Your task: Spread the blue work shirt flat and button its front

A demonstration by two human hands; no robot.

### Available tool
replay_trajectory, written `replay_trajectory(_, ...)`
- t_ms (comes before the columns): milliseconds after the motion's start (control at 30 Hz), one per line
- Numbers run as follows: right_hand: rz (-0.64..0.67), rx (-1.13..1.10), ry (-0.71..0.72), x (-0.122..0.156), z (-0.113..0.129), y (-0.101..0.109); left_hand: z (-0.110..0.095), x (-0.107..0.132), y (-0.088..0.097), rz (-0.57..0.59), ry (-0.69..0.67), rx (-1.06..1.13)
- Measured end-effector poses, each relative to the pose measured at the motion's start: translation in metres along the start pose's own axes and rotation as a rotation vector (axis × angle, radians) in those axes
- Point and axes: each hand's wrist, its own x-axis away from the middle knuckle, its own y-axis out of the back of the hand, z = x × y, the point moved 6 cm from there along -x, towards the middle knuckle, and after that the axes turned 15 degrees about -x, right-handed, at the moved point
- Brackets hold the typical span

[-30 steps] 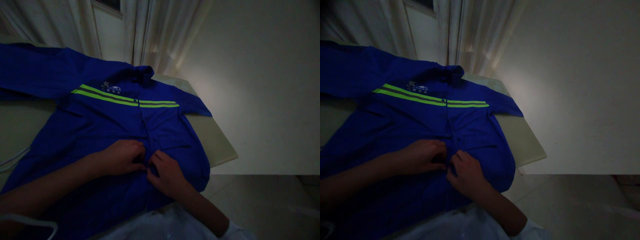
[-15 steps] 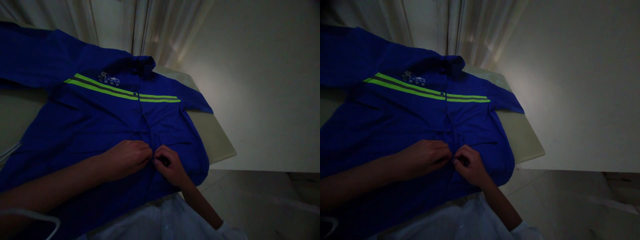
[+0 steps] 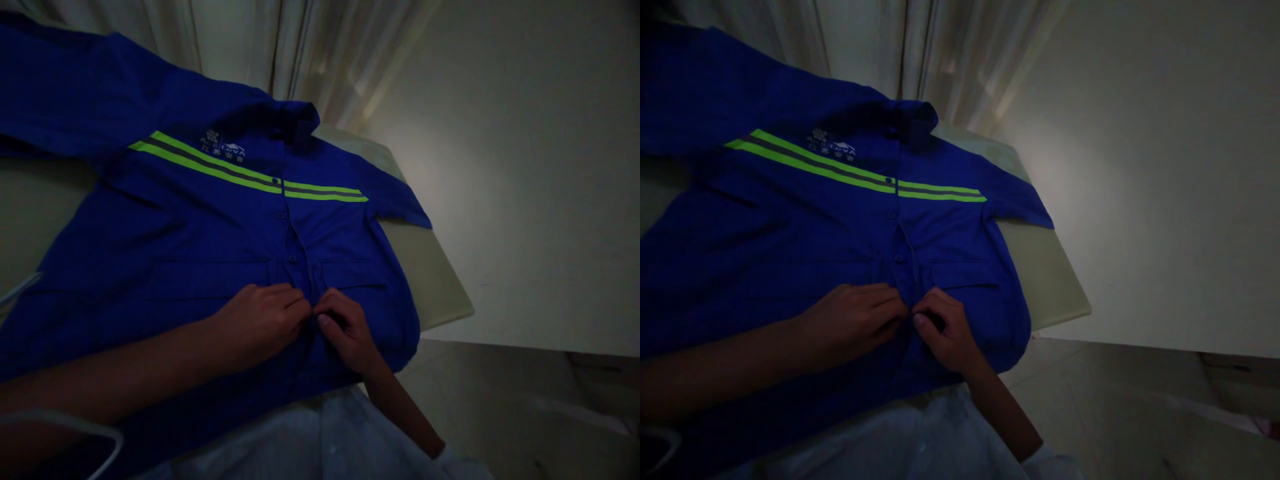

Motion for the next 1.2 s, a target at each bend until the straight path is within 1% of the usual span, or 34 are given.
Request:
replay_trajectory(100,0.014,0.022,-0.032,0.0,-0.001,-0.002,0.004,-0.001,0.002,-0.017,0.041,-0.006)
replay_trajectory(200,0.021,0.035,-0.058,0.001,-0.003,-0.004,0.007,0.0,0.003,-0.058,0.004,0.026)
replay_trajectory(367,-0.065,0.052,-0.078,0.0,-0.003,0.0,0.009,0.002,-0.002,-0.164,-0.042,0.147)
replay_trajectory(467,-0.044,0.049,-0.123,0.0,-0.003,-0.001,0.007,0.004,-0.004,-0.222,-0.077,0.153)
replay_trajectory(567,0.018,0.051,-0.184,0.002,-0.007,-0.005,0.008,0.004,-0.006,-0.218,-0.071,0.161)
replay_trajectory(633,0.031,0.046,-0.204,0.004,-0.01,-0.005,0.01,0.003,-0.004,-0.216,-0.071,0.197)
replay_trajectory(767,-0.061,-0.023,-0.186,0.007,-0.014,0.004,0.01,0.002,-0.001,-0.221,-0.123,0.248)
replay_trajectory(833,-0.065,-0.038,-0.174,0.008,-0.013,0.005,0.009,0.003,0.0,-0.244,-0.149,0.213)
replay_trajectory(933,-0.021,-0.045,-0.145,0.007,-0.01,0.003,0.006,0.005,0.001,-0.281,-0.183,0.128)
replay_trajectory(1000,-0.016,-0.056,-0.124,0.006,-0.008,0.003,0.005,0.005,0.001,-0.287,-0.197,0.095)
replay_trajectory(1200,0.013,0.019,-0.134,0.004,-0.009,-0.001,0.005,0.005,-0.004,-0.25,-0.204,0.058)
